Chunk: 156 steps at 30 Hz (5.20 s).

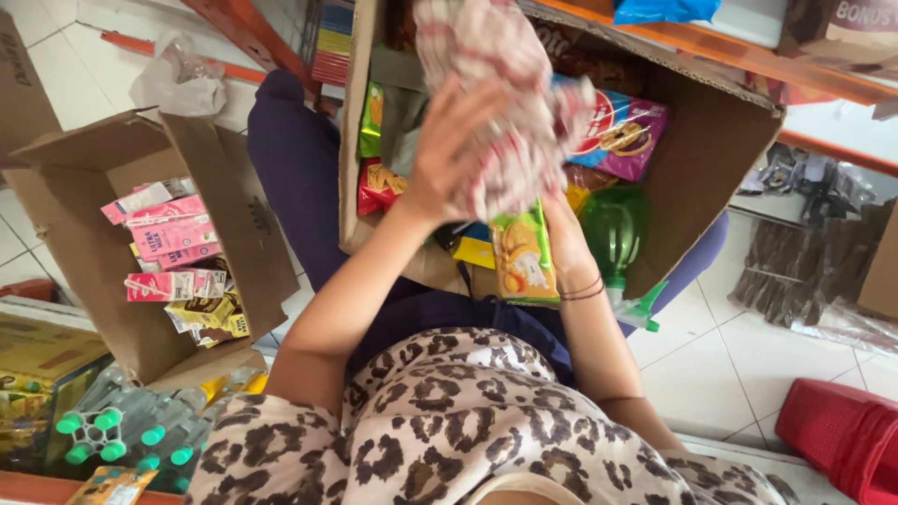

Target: The person wipes packages of snacks and drinks with a cloth, uses a scanner on them, and places some onto a shelf.

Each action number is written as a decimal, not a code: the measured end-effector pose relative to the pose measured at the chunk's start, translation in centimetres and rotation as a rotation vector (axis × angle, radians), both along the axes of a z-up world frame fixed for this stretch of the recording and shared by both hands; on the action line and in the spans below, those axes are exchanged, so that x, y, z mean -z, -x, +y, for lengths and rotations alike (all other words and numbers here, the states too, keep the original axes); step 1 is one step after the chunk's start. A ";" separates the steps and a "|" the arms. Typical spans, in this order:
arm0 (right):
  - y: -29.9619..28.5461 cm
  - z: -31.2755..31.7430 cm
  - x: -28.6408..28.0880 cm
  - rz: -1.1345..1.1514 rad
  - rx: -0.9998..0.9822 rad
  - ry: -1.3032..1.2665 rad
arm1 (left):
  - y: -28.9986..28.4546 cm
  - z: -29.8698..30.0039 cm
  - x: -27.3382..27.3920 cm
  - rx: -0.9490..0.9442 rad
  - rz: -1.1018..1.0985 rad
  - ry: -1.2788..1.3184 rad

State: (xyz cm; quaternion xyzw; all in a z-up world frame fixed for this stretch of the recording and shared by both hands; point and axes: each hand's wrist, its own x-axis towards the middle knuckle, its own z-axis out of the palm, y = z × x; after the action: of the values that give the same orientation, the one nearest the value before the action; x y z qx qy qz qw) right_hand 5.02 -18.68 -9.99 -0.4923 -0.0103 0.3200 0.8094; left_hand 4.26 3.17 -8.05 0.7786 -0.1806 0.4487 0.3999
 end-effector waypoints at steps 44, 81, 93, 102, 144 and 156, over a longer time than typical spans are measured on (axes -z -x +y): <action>2.2 -3.4 -6.9 -0.030 0.038 -0.101 | -1.6 -4.2 -7.2 0.415 0.711 0.883; -7.5 -15.5 -12.4 -0.411 0.738 0.257 | -5.5 -13.2 -10.2 0.574 0.817 0.571; -18.4 -19.0 -15.2 -0.383 0.461 0.026 | -8.3 -7.4 -9.2 0.415 0.660 0.748; -21.9 -17.7 -14.3 -0.575 0.640 0.095 | -10.9 -0.4 -10.0 -0.169 0.220 0.414; -25.4 -15.0 -11.5 -0.832 0.680 0.304 | -16.5 1.9 -9.0 0.088 0.203 0.825; -25.5 -12.9 -11.1 -0.855 0.592 0.282 | -14.4 4.0 -8.0 0.036 0.159 0.903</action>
State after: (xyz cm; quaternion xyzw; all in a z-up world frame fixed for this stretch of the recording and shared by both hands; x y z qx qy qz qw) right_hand 30.52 -31.57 1.13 -0.6646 -0.1564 -0.1524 0.7146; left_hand 18.69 7.15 -0.03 0.5552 0.0507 0.4145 0.7193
